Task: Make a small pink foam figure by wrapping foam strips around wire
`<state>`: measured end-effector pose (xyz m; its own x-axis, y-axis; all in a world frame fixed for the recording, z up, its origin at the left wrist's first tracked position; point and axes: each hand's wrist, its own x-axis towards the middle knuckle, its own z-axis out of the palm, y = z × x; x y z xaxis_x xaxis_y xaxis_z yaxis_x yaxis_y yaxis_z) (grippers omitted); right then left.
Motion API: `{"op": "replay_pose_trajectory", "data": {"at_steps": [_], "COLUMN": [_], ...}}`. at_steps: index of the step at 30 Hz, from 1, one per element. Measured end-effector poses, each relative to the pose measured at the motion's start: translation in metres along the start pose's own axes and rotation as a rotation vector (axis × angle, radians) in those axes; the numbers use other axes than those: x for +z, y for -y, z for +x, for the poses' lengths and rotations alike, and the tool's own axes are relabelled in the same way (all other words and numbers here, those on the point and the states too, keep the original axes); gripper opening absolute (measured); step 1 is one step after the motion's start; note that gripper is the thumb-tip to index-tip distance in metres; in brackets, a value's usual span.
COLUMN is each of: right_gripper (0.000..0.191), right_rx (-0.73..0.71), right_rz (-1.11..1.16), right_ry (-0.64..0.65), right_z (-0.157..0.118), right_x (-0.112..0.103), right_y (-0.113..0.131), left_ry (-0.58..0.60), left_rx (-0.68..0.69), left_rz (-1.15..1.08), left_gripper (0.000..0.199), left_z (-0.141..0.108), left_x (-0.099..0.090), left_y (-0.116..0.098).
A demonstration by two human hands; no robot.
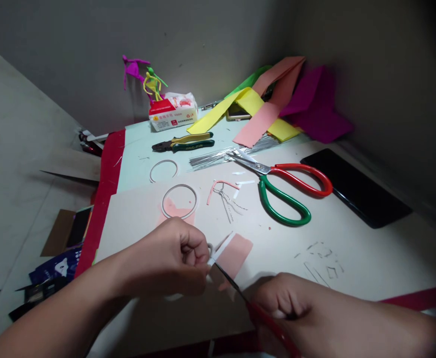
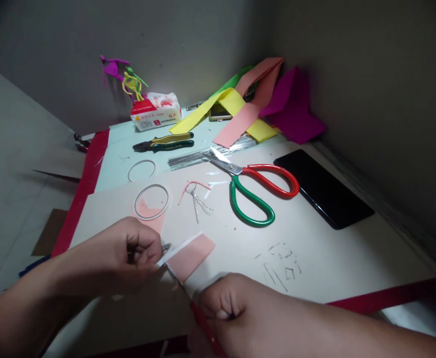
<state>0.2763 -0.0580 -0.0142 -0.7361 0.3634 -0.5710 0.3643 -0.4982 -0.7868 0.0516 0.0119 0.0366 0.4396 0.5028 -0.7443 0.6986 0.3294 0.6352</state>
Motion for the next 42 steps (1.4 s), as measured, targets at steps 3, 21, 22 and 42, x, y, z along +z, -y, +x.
{"op": "replay_pose_trajectory", "data": {"at_steps": [3, 21, 22, 42], "right_gripper": [0.015, 0.005, 0.008, 0.031], "right_rx": [0.008, -0.367, -0.395, -0.417], "right_rz": [-0.004, -0.176, -0.242, 0.176], "right_ry": [0.013, -0.547, -0.566, -0.465], "right_z": [-0.002, -0.020, -0.018, 0.015], "right_x": [-0.001, -0.005, -0.007, -0.022], "right_y": [-0.001, 0.004, 0.007, 0.031], "left_ry": [0.003, -0.121, -0.123, -0.223], "left_rx": [-0.021, 0.014, 0.025, 0.128], "left_rz": [-0.007, 0.193, 0.209, 0.153], "left_gripper": [0.012, 0.015, 0.015, 0.012], "left_z": [0.003, 0.004, 0.004, -0.003], "left_x": [0.000, 0.003, 0.004, 0.003], "left_y": [0.001, 0.007, 0.008, 0.015]}}
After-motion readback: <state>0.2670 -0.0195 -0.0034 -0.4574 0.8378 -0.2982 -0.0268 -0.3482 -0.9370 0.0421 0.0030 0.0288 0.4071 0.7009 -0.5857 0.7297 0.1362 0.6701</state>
